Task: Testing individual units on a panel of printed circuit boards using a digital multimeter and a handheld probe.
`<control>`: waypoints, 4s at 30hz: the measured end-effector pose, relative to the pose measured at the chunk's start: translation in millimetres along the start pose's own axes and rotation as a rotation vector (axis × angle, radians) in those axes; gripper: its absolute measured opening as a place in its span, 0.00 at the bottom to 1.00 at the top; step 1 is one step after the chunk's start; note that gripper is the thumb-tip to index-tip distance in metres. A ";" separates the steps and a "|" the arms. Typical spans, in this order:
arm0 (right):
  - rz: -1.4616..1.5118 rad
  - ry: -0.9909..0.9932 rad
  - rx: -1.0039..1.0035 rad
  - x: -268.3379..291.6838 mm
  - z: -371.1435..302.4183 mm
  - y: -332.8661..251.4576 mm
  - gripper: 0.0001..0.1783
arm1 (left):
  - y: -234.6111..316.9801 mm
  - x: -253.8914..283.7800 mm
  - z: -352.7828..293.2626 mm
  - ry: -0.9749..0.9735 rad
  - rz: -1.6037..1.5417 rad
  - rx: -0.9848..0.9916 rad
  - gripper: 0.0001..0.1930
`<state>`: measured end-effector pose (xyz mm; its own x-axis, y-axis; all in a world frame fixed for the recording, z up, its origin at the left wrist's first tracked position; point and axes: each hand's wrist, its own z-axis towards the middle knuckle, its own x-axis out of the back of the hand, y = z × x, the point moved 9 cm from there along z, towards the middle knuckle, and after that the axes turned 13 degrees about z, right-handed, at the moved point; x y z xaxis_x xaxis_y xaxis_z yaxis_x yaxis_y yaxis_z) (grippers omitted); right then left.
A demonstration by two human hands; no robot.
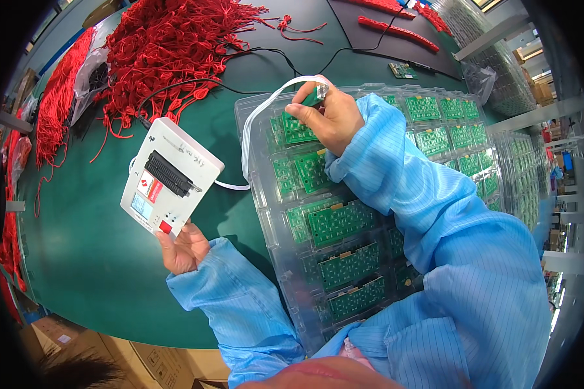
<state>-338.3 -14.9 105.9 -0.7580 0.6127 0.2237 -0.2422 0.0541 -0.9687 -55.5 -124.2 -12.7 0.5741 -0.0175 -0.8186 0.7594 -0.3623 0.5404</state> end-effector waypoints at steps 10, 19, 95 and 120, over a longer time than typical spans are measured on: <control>0.026 -0.023 0.038 -1.4 1.1 -0.7 0.04 | 1.2 -0.8 0.1 0.015 -0.002 -0.034 0.28; 0.020 -0.037 0.033 -1.6 0.9 -0.1 0.05 | 2.0 -0.9 0.2 -0.007 -0.003 -0.036 0.28; 0.046 0.001 -0.017 -7.2 1.1 4.5 0.03 | 4.9 -1.7 -3.4 -0.019 0.000 -0.072 0.27; -0.020 0.035 -0.011 -4.0 -0.5 0.4 0.03 | 0.4 -10.2 -2.5 -0.048 0.033 0.022 0.27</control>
<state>-335.0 -16.9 104.6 -0.7316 0.6384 0.2392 -0.2504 0.0746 -0.9653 -60.3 -121.8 -3.6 0.5835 -0.0740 -0.8087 0.7329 -0.3812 0.5636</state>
